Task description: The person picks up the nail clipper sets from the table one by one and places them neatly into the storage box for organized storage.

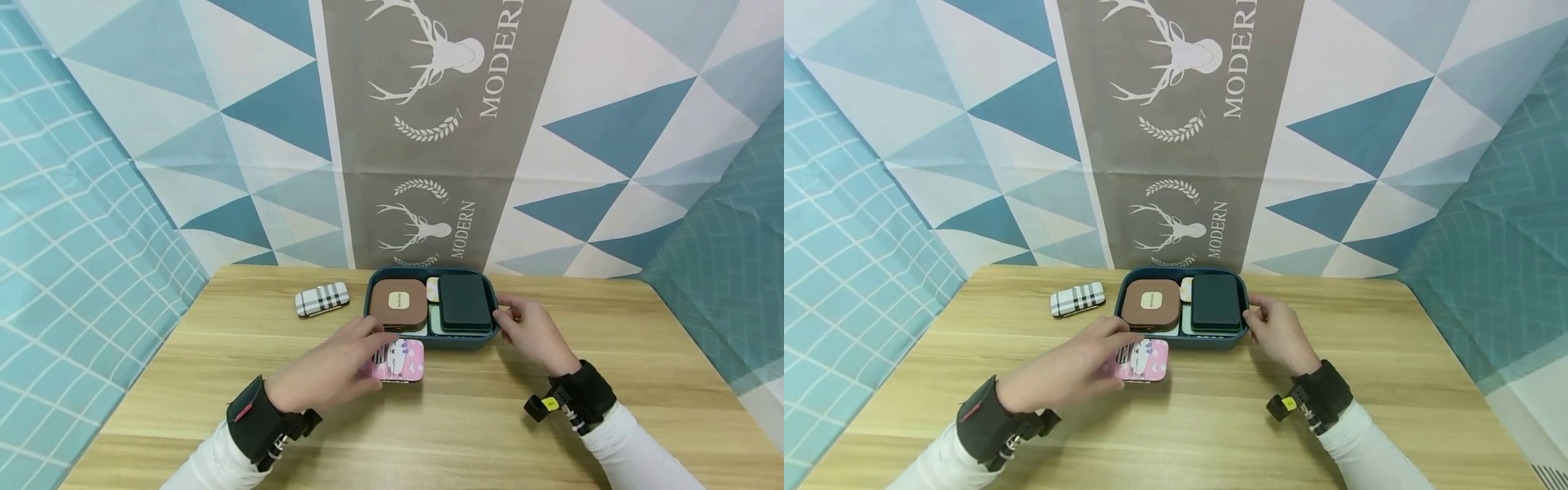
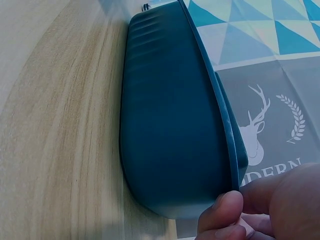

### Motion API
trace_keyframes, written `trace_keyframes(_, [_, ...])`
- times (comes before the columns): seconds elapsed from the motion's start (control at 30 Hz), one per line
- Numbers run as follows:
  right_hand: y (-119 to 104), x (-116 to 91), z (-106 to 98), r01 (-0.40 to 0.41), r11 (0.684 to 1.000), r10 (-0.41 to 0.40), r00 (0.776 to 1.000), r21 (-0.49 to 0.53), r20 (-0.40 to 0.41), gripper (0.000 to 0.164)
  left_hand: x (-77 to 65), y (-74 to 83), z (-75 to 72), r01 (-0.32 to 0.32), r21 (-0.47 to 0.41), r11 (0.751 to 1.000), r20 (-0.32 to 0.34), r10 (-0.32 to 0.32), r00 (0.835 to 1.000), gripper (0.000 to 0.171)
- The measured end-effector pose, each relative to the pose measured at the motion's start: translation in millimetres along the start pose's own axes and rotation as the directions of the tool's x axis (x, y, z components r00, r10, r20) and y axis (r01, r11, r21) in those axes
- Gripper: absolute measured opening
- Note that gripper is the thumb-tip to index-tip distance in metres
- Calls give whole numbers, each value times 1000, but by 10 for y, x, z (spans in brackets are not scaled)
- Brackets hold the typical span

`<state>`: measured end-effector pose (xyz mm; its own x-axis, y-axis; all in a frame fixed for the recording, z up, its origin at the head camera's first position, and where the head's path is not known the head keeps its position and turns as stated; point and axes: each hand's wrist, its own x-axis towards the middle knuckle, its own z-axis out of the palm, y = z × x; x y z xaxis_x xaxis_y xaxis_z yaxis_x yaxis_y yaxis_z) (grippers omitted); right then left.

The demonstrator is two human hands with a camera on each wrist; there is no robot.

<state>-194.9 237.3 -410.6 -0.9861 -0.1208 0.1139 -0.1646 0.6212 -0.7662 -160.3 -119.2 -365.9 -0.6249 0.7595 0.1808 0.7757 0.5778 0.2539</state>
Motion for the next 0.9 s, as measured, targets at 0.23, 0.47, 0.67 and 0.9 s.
trace_keyframes(0.23, [50, -53, 1, 1, 1000, -1, 1000, -4, 2, 39, 26, -22, -38, -10, 9, 1000, -6, 10, 1000, 60])
trace_keyframes(0.47, [51, -61, 3, 2, 1000, -2, 1000, -10, -7, 39, 71, -49, -84, -25, 20, 999, -22, 26, 999, 59])
trace_keyframes(0.67, [29, -47, 0, 13, 1000, -13, 1000, -8, -6, 38, 93, -62, -137, -20, 31, 999, -29, 21, 999, 60])
trace_keyframes(0.9, [2, -33, -2, 19, 1000, -19, 1000, -21, -1, 38, 117, -94, -176, -21, 35, 999, -38, 23, 999, 64])
